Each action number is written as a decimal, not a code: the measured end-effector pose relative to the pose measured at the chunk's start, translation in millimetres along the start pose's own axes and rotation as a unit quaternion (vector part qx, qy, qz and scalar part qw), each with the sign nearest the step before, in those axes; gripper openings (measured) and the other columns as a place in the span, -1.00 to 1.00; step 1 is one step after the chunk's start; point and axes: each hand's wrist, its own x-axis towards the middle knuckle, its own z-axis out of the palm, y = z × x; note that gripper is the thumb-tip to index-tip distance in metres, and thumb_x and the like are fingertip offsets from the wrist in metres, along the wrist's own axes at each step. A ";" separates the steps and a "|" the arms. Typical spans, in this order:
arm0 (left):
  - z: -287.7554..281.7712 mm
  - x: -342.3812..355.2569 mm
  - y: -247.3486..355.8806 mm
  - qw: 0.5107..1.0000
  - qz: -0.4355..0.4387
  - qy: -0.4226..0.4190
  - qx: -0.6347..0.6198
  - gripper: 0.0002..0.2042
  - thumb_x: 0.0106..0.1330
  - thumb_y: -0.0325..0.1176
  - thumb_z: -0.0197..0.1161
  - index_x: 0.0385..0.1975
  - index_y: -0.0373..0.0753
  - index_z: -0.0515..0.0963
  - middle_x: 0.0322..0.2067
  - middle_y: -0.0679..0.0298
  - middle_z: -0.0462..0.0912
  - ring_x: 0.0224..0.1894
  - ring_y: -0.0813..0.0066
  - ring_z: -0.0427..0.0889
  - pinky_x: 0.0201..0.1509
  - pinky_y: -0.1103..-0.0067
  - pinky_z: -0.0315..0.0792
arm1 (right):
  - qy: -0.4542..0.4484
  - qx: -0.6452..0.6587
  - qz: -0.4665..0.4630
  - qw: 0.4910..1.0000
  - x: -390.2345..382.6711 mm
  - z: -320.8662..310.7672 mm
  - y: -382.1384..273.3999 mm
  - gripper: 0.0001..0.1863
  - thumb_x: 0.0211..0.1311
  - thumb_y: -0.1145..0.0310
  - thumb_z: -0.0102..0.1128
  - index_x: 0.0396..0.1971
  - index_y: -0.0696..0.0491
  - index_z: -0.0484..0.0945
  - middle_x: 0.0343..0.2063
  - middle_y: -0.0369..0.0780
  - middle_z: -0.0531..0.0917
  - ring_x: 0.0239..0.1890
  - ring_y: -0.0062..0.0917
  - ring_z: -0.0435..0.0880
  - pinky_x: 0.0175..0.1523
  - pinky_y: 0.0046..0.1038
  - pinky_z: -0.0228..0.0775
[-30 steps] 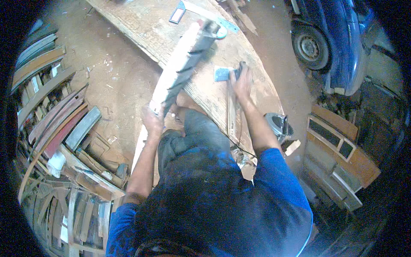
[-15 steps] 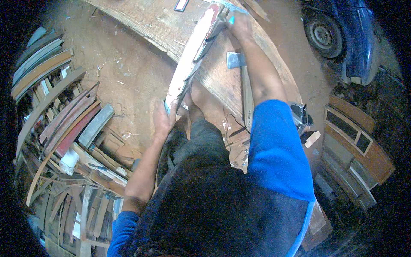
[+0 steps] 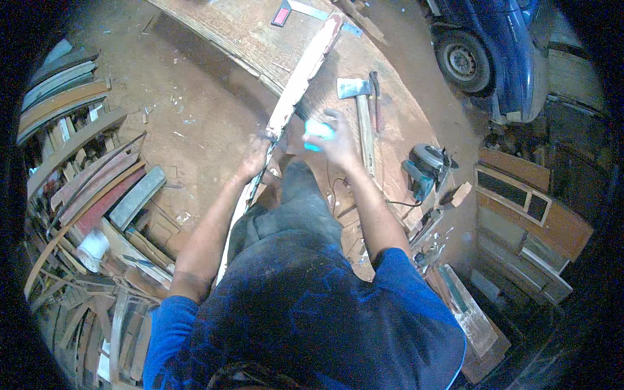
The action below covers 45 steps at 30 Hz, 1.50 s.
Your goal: The person measures a long piece of wood with a tape measure and marks it. They then use a circular saw to cut the wood into smaller sections on a workbench. The person handles the cut pieces and continues cutting the remaining length of the board.
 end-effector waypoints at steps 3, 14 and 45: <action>-9.6 8.3 -1.0 0.997 0.072 -0.036 -0.019 -0.36 0.62 0.14 -0.14 0.07 -0.42 0.59 0.03 -0.17 0.66 0.03 -0.05 0.61 0.20 0.21 0.43 | -0.063 -0.163 -0.104 0.979 -16.7 25.0 -9.8 -0.46 0.09 0.32 0.54 0.02 0.14 0.47 -0.10 -0.01 0.62 -0.02 -0.09 0.67 0.08 -0.15 0.56; -20.6 10.4 -24.3 0.968 -0.029 -0.096 -0.229 -0.50 0.63 0.02 0.03 0.04 -0.36 0.68 -0.16 0.26 0.73 -0.06 0.42 0.61 0.12 0.41 0.48 | -0.225 -0.185 -0.128 0.948 -8.4 66.0 -23.4 -0.42 0.25 0.14 0.37 0.19 0.06 0.44 0.09 0.11 0.59 0.18 0.05 0.58 0.27 -0.09 0.43; 29.0 -11.5 18.4 0.970 -0.022 0.190 0.147 -0.40 0.29 -0.26 0.41 0.35 0.03 0.41 0.05 -0.04 0.54 0.01 -0.13 0.67 0.06 0.10 0.59 | 0.015 -0.404 -0.239 0.883 61.8 -75.1 15.5 -0.42 0.19 0.18 0.39 0.18 0.08 0.52 -0.04 0.10 0.61 0.04 0.03 0.64 0.16 -0.05 0.50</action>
